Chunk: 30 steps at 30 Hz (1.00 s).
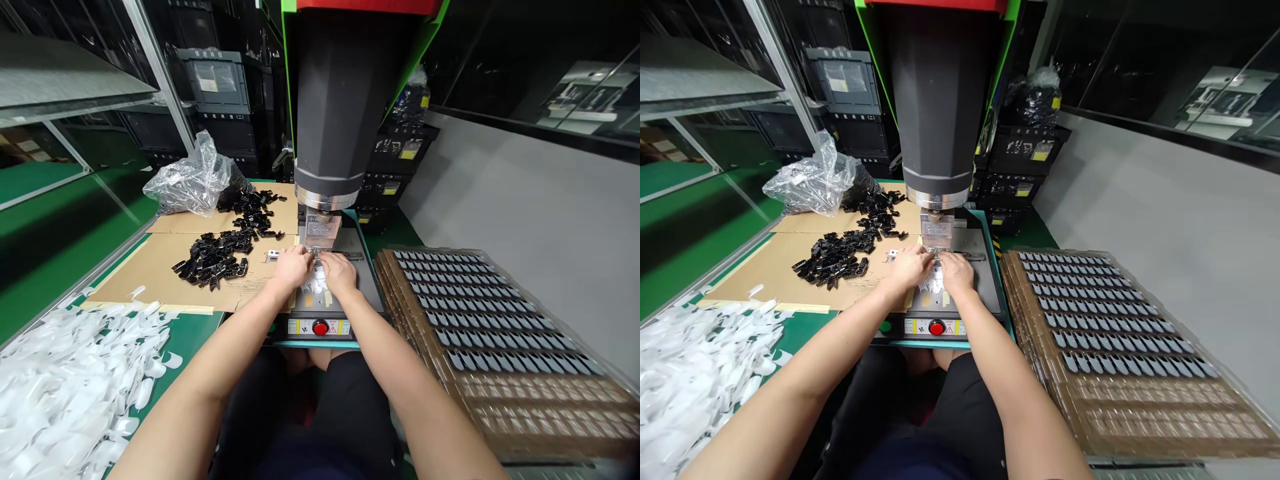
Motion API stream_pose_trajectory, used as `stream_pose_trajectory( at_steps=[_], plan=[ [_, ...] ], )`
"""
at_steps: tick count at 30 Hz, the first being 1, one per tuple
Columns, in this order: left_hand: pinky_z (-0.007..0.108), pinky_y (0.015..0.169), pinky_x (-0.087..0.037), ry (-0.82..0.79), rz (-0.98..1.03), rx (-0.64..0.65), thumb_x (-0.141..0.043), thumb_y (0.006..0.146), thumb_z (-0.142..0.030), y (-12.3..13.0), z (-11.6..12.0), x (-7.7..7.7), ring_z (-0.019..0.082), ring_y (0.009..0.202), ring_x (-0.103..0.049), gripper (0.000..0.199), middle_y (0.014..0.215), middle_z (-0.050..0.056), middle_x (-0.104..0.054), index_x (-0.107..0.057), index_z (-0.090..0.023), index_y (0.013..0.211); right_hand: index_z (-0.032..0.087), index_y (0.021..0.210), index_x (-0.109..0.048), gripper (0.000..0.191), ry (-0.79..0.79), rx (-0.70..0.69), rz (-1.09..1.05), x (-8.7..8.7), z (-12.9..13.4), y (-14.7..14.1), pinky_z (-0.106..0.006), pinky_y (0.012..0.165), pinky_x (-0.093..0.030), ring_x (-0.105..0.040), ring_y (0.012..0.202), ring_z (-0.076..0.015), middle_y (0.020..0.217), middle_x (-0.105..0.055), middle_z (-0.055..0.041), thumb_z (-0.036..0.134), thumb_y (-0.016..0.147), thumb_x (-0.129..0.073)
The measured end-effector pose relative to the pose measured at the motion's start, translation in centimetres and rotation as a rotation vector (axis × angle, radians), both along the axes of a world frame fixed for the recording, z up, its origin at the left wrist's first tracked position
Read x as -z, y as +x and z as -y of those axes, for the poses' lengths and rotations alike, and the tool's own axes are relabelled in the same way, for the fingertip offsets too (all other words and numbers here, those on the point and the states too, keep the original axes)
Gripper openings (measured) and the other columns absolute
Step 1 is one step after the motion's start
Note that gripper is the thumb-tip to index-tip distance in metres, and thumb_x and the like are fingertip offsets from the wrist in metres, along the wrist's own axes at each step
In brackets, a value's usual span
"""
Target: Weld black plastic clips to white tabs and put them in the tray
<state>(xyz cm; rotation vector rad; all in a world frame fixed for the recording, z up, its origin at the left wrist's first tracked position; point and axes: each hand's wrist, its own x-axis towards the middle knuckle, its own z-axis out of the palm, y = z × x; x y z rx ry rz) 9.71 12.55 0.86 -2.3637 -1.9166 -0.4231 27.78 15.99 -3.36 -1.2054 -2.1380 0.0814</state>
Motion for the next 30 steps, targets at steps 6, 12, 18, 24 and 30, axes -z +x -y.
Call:
stream_pose_trajectory(
  at_steps=[6,12,18,24,30],
  plan=[
    [0.048,0.098,-0.046,-0.001,-0.03,0.004,-0.043,0.11,-0.042,0.5,0.1,0.4,0.036,0.12,-0.06,0.042,0.13,0.018,-0.064,-0.07,-0.024,0.137,0.022,0.147,-0.068,0.049,0.005,-0.045,0.15,-0.2,0.5,0.0,-0.055,0.124,-0.04,-0.054,0.144,-0.0345,0.151,-0.068,-0.0107,0.019,0.1,-0.054],
    [0.048,0.099,-0.046,0.01,-0.029,0.021,-0.047,0.108,-0.039,0.7,1.5,0.2,0.036,0.121,-0.059,0.045,0.13,0.019,-0.065,-0.064,-0.021,0.145,0.02,0.154,-0.06,0.059,-0.024,-0.021,0.108,0.2,1.3,-0.5,-0.063,0.132,-0.024,-0.038,0.158,-0.0374,0.16,-0.06,-0.0121,0.014,0.096,-0.053],
    [0.049,0.106,-0.045,0.042,0.027,-0.076,-0.046,0.108,-0.047,-5.2,4.2,-0.1,0.034,0.126,-0.057,0.047,0.135,0.016,-0.067,-0.067,-0.021,0.142,0.018,0.157,-0.057,0.068,-0.017,-0.046,0.087,0.9,0.8,-0.8,-0.066,0.134,-0.015,-0.028,0.163,-0.0399,0.163,-0.056,-0.0129,0.012,0.089,-0.056],
    [0.055,0.107,-0.041,0.04,-0.067,-0.35,-0.05,0.105,-0.049,-13.8,6.9,0.7,0.04,0.134,-0.051,0.048,0.147,0.016,-0.066,-0.069,-0.023,0.141,0.012,0.163,-0.048,0.074,-0.147,0.059,0.343,-0.8,0.9,-1.4,-0.06,0.137,-0.011,-0.021,0.166,-0.0381,0.172,-0.046,-0.0099,0.012,0.089,-0.053],
    [0.055,0.109,-0.039,-0.013,-0.083,-0.294,-0.045,0.108,-0.042,-14.1,7.6,2.9,0.039,0.136,-0.053,0.05,0.136,0.018,-0.073,-0.061,-0.022,0.151,0.015,0.166,-0.044,0.074,-0.176,0.106,0.395,-1.4,1.6,-1.7,-0.057,0.137,-0.011,-0.023,0.166,-0.0365,0.175,-0.041,-0.007,0.012,0.092,-0.05]
  ],
)
